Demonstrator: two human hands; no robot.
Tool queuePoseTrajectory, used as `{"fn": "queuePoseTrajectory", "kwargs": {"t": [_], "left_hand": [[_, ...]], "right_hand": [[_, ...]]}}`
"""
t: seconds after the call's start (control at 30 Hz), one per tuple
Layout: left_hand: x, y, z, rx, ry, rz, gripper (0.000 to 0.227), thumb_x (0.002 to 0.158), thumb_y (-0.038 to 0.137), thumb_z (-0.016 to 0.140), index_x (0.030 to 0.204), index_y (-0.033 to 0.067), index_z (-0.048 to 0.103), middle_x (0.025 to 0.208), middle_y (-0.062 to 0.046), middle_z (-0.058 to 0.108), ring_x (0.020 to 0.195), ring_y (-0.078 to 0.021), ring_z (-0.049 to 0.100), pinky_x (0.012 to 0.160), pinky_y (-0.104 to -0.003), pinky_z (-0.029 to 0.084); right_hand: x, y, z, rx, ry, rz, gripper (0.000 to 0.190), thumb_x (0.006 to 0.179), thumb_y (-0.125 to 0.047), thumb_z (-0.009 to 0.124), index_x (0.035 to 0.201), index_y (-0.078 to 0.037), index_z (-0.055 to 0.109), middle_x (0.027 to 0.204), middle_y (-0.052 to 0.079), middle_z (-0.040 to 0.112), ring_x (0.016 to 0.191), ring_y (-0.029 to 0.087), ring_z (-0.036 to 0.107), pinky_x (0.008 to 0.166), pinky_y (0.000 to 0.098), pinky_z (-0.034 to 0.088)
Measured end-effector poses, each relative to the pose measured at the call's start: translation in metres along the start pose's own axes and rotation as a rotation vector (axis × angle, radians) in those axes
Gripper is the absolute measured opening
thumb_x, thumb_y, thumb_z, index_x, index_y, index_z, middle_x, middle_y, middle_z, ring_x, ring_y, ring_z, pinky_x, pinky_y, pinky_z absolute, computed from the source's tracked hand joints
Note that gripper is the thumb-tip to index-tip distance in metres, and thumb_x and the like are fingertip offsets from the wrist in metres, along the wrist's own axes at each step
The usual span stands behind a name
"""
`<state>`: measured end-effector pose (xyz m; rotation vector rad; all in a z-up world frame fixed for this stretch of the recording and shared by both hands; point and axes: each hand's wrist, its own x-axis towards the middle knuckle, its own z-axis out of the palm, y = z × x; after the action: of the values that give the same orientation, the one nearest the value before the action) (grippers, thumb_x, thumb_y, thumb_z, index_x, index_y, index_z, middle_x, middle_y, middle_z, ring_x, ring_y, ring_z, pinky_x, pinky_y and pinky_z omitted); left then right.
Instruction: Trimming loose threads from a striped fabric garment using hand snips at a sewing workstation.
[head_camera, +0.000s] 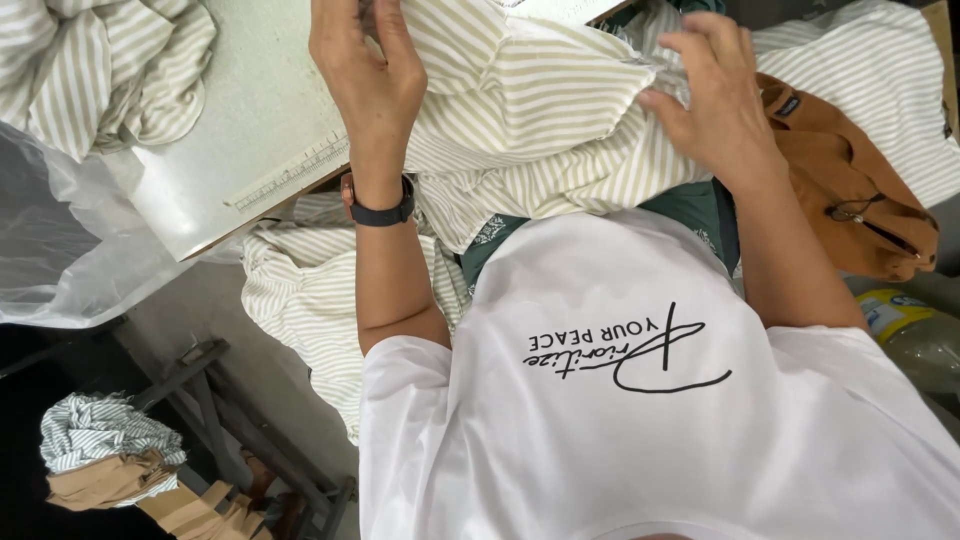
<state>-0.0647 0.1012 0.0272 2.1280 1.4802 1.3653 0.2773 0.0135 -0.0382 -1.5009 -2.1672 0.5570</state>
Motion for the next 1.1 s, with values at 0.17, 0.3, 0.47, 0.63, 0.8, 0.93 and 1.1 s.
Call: {"fn": "queuePoseTrajectory", "kwargs": {"t": [0.17,0.3,0.47,0.63,0.8,0.93,1.1], "left_hand": [[0.020,0.033,-0.013,-0.031,-0.032,0.108,0.012,0.110,0.013,0.045,0.112,0.0087,0.056,0.096,-0.007,0.057,0.083,-0.0227,0.055,0.073,-0.036,0.045],[0.021,0.048,-0.025,0.008,-0.034,0.070,0.008,0.107,0.010,0.047,0.105,0.0067,0.054,0.090,-0.006,0.054,0.078,-0.0223,0.051,0.070,-0.036,0.043],[0.021,0.056,-0.038,-0.181,-0.026,-0.051,0.013,0.109,0.016,0.049,0.104,0.0059,0.056,0.090,-0.006,0.053,0.081,-0.0180,0.051,0.073,-0.033,0.045],[0.029,0.076,-0.030,-0.274,-0.074,-0.020,0.015,0.109,0.015,0.048,0.098,0.0061,0.053,0.088,-0.004,0.048,0.079,-0.0154,0.045,0.072,-0.032,0.040],[0.023,0.066,-0.017,-0.238,-0.094,-0.042,0.017,0.107,0.019,0.049,0.098,0.0060,0.055,0.088,-0.005,0.055,0.079,-0.0157,0.051,0.069,-0.031,0.043],[0.020,0.072,-0.016,-0.335,-0.123,-0.043,0.016,0.109,0.018,0.047,0.100,0.0074,0.057,0.091,-0.003,0.054,0.080,-0.0142,0.050,0.070,-0.029,0.043],[0.014,0.064,-0.016,-0.308,-0.110,-0.073,0.016,0.108,0.020,0.048,0.101,0.0075,0.057,0.091,-0.003,0.055,0.081,-0.0143,0.051,0.070,-0.029,0.044]], "right_hand": [[0.067,-0.050,-0.005,0.329,0.133,-0.353,0.035,0.104,-0.009,0.089,0.127,0.007,0.068,0.128,0.025,0.067,0.128,0.041,0.061,0.105,0.0491,0.046],[0.103,-0.077,-0.002,0.563,0.089,-0.407,0.020,0.103,0.002,0.085,0.116,0.010,0.072,0.124,0.026,0.071,0.118,0.037,0.068,0.106,0.0461,0.050],[0.102,-0.087,-0.003,0.635,0.199,-0.379,0.013,0.105,0.019,0.082,0.099,0.012,0.073,0.100,0.022,0.072,0.100,0.032,0.070,0.090,0.0384,0.057],[0.096,-0.076,-0.001,0.580,0.255,-0.352,0.020,0.101,0.018,0.085,0.090,0.009,0.070,0.094,0.019,0.070,0.098,0.031,0.069,0.084,0.0377,0.055],[0.086,-0.060,0.013,0.648,0.225,-0.225,0.032,0.102,0.013,0.091,0.084,0.004,0.065,0.093,0.018,0.068,0.093,0.024,0.066,0.071,0.0310,0.044],[0.079,-0.053,0.020,0.733,0.167,-0.081,0.036,0.103,0.003,0.090,0.081,0.000,0.062,0.098,0.016,0.063,0.080,0.013,0.050,0.059,0.0233,0.031],[0.079,-0.046,0.031,0.701,0.164,-0.068,0.047,0.106,0.001,0.094,0.077,-0.004,0.057,0.074,0.005,0.051,0.108,0.022,0.071,0.071,0.0283,0.041]]}}
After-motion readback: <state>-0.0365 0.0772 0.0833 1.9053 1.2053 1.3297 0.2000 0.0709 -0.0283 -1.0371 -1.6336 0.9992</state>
